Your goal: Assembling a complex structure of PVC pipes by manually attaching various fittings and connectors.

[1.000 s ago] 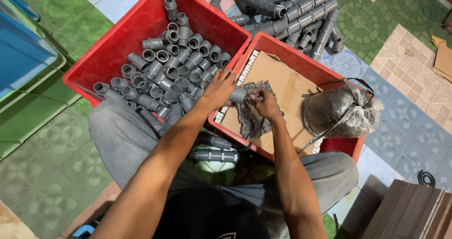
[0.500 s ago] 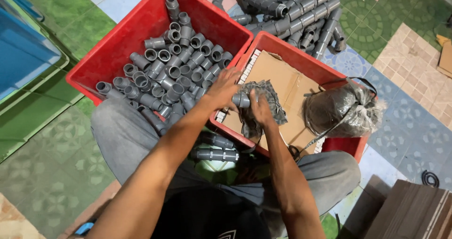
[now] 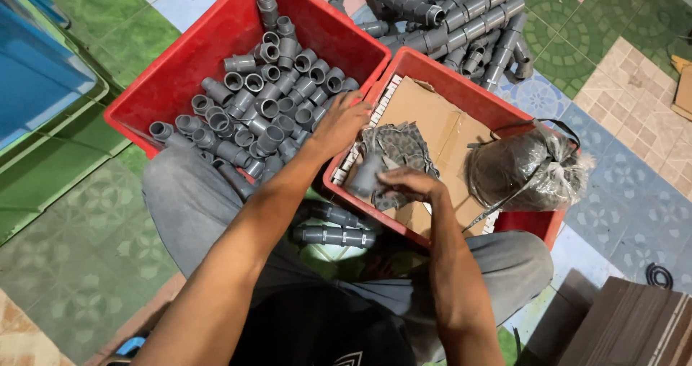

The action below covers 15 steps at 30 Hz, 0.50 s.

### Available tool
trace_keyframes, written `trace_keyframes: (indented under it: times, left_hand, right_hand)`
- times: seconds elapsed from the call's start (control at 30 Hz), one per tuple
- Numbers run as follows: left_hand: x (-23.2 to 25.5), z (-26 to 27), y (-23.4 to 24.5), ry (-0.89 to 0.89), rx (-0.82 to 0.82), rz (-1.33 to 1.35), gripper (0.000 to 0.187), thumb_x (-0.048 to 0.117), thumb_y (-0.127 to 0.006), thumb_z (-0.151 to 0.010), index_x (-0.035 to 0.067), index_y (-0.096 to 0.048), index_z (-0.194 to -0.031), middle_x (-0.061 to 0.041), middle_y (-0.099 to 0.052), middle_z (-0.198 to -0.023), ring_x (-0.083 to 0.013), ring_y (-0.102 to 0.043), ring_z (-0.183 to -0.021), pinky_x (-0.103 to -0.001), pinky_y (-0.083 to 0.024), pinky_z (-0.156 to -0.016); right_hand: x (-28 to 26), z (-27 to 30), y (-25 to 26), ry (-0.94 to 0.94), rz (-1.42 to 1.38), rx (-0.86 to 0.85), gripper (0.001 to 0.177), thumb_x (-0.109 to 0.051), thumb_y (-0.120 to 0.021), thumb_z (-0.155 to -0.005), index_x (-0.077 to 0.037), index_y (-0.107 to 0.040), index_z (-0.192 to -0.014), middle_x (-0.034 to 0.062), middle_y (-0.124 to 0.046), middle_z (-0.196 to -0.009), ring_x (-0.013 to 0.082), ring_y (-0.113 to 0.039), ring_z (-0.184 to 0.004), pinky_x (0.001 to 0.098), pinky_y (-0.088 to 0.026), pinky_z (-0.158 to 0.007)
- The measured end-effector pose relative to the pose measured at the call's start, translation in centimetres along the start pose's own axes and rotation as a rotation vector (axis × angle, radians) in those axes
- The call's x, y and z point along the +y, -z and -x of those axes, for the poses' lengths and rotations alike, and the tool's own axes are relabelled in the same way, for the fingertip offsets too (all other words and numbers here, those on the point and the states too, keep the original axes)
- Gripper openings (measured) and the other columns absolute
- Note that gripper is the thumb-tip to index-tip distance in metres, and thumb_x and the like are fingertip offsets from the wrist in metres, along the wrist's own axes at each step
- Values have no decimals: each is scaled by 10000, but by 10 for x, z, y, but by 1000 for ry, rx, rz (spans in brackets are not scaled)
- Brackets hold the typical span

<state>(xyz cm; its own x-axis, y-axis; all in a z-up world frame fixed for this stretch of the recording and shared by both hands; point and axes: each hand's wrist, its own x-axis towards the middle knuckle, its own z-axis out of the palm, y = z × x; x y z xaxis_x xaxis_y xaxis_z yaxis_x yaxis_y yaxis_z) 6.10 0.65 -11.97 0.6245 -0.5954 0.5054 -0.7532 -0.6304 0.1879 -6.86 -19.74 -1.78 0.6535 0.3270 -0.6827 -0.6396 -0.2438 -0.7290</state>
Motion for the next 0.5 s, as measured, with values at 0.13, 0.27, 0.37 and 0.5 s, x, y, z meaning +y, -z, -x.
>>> trace_keyframes:
  times: [0.13,0.27,0.37,0.5]
  left_hand:
    - [16,-19,15,-28,46,127,198,301,-555,-993,161,-664,-905,32,-627,-1215,-252,-433,-1278,-444,-347,-1036]
    - [34,-38,30,29,283,274,234,220,-537,-1017,86,-656,-866,-26,-682,-1070,-263,-513,-1201,-412,-389,-961]
    - [31,-42,30,79,260,262,204,213,-521,-1016,112,-660,-906,35,-669,-1084,-235,-506,-1204,-413,-413,-944]
    - [69,-55,72,231,349,336,244,210,-525,-1034,39,-610,-883,-167,-655,-1047,-389,-553,-1054,-485,-469,-867]
  right_hand:
    - [24,-46,45,7,332,41,767,-597,-759,-806,-130,-583,-1388,195,-646,-1261,294,-625,-1093,453,-544,-789]
    - [-24,-6,4,193,261,-133,572,-410,-707,-895,-50,-525,-1299,106,-699,-1071,165,-602,-933,265,-498,-755]
    - [-42,10,-13,174,292,-210,283,-345,-716,-896,-119,-765,-1059,43,-757,-830,77,-642,-753,181,-492,-656]
    - [1,-65,30,227,316,-124,706,-358,-829,-821,-58,-540,-1391,232,-610,-1313,391,-652,-1090,447,-592,-826]
